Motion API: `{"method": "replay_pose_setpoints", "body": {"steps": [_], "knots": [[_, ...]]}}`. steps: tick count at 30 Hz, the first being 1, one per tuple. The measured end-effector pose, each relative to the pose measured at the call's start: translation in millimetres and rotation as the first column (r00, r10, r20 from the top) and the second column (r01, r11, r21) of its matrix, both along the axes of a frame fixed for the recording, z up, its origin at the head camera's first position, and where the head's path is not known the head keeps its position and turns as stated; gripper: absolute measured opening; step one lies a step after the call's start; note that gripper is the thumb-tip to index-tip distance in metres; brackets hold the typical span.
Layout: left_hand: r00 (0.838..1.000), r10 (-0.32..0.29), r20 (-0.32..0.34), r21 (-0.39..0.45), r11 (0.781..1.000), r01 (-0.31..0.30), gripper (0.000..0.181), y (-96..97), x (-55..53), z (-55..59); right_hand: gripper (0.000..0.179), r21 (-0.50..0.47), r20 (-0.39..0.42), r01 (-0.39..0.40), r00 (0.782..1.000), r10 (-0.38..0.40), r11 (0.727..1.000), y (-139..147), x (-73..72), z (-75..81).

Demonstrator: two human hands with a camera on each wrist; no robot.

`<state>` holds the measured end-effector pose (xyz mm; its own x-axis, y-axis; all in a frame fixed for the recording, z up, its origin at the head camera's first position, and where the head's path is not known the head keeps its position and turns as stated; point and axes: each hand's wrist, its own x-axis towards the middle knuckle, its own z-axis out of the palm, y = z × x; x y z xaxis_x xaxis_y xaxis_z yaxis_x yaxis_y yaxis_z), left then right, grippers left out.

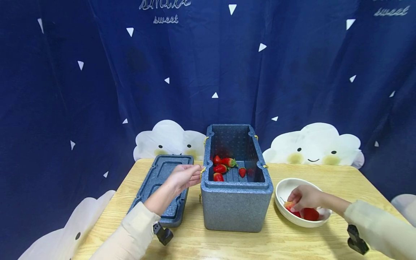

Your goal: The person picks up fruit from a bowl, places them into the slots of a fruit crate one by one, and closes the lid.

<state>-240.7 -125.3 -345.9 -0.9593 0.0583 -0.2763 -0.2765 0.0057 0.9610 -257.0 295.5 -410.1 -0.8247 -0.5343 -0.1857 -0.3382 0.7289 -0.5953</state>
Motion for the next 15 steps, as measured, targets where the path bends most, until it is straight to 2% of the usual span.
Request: {"method": "replay_pose_setpoints", "body": {"steps": [3,6,8,10,12,15], "knots": [[1.000,0.000,0.001,-0.002,1.000,0.000,0.043,0.5,-0.3,-0.2,0.024,-0.031,0.025,0.028,0.999,-0.027,0.999,-1.2,1.1,0.2],[1.000,-0.004,-0.004,-0.002,1.000,0.004,0.042,0.6,-0.2,-0.6,0.023,-0.075,0.089,0.070,0.994,-0.063,0.995,-2.8,2.6,-1.0],[1.000,-0.003,-0.005,0.001,1.000,0.003,0.043,0.4,-0.4,-0.6,0.023,-0.121,0.172,0.101,0.982,-0.079,0.987,-3.2,2.6,-3.2],[1.000,-0.002,-0.006,0.004,1.000,0.002,0.044,0.1,-0.3,-0.3,0.020,-0.169,0.250,0.098,0.967,-0.054,0.981,-1.9,0.9,-6.0],[1.000,-0.004,-0.007,0.005,1.000,0.004,0.045,-0.2,0.1,0.0,0.020,-0.180,0.303,0.129,0.950,-0.070,0.975,-3.2,1.6,-6.7],[1.000,-0.012,-0.008,0.009,1.000,0.012,0.046,-0.4,0.5,-0.2,0.019,-0.139,0.294,0.148,0.950,-0.102,0.979,-5.6,2.6,-5.1]]}}
